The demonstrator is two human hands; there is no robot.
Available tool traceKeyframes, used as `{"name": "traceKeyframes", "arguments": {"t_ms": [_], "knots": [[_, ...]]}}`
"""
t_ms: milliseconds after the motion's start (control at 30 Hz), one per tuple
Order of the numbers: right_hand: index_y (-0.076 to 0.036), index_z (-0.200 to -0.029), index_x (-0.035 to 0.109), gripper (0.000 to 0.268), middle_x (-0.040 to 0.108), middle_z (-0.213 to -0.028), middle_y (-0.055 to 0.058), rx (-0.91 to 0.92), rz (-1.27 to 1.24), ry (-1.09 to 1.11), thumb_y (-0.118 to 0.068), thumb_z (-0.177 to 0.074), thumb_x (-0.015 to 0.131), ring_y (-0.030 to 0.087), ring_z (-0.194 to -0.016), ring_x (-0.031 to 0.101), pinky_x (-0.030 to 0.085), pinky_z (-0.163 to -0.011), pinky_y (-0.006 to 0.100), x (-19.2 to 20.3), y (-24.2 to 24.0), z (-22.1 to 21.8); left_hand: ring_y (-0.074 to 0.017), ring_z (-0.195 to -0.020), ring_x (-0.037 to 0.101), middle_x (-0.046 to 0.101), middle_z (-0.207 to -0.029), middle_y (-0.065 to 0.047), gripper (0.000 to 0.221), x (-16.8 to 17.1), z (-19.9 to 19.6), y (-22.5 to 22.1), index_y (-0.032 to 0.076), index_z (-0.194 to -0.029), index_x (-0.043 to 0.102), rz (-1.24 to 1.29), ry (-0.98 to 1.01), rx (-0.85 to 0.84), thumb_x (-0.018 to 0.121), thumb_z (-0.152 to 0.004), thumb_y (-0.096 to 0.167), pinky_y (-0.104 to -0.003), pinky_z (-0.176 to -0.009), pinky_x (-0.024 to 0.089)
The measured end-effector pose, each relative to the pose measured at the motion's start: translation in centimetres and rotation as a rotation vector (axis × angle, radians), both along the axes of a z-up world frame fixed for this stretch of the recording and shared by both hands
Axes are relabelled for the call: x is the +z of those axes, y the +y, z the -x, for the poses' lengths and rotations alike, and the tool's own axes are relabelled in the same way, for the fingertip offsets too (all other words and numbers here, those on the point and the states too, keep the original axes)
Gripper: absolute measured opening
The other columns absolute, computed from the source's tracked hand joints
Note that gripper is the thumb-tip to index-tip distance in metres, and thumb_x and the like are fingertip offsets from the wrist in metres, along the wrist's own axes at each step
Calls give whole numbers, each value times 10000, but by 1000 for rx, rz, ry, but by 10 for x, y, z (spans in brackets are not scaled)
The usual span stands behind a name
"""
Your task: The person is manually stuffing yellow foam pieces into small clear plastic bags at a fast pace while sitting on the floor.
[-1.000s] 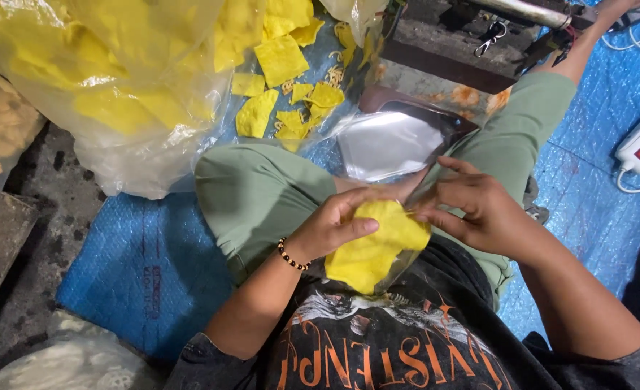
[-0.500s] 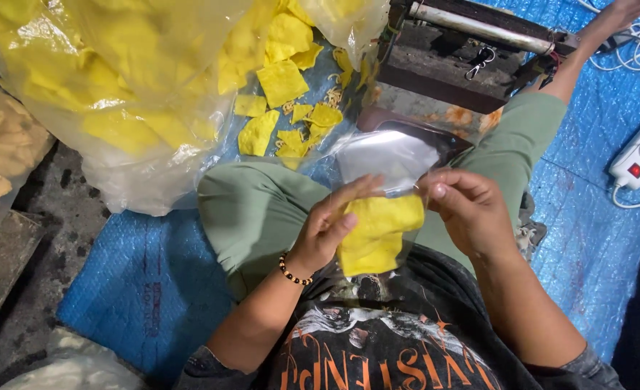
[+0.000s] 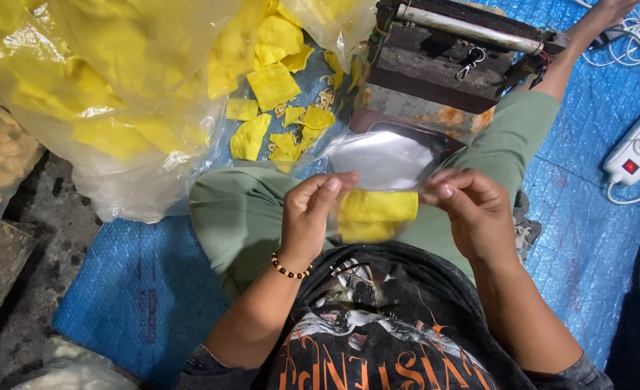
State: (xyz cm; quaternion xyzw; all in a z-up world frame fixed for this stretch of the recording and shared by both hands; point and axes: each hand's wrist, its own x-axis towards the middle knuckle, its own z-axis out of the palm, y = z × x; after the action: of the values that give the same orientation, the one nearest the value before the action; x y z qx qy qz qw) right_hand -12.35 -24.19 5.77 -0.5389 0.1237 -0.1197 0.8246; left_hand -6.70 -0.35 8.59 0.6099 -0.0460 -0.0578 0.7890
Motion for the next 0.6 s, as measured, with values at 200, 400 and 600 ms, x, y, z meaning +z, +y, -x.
{"name": "traceKeyframes", "arguments": {"t_ms": [200, 400, 600], "knots": [[72, -971, 589, 112, 687, -856, 206, -14, 320, -73, 115, -948, 690, 257, -847, 718, 610, -800, 412, 14, -15, 0, -142, -899, 672, 746, -913, -122, 108, 6, -17, 0, 25, -1022, 601, -95, -61, -2, 665, -962, 88, -325, -868, 550], [51, -937, 717, 124, 701, -826, 162, 129, 659, -7, 158, -880, 693, 208, -780, 656, 580, -819, 388, 34, -26, 3, -165, -901, 736, 779, -858, -127, 190, 3, -30, -5, 36, -1019, 741, -260, -76, -113, 569, -946, -2, -349, -854, 587], [-9, -1004, 761, 182, 689, -784, 128, 116, 960, 25, 59, -839, 798, 253, -757, 705, 575, -753, 393, 42, -36, -2, -281, -942, 740, 757, -941, -73, 270, -8, -49, -17, 92, -1122, 766, -549, -521, -118, 724, -868, 11, -386, -829, 597]]}}
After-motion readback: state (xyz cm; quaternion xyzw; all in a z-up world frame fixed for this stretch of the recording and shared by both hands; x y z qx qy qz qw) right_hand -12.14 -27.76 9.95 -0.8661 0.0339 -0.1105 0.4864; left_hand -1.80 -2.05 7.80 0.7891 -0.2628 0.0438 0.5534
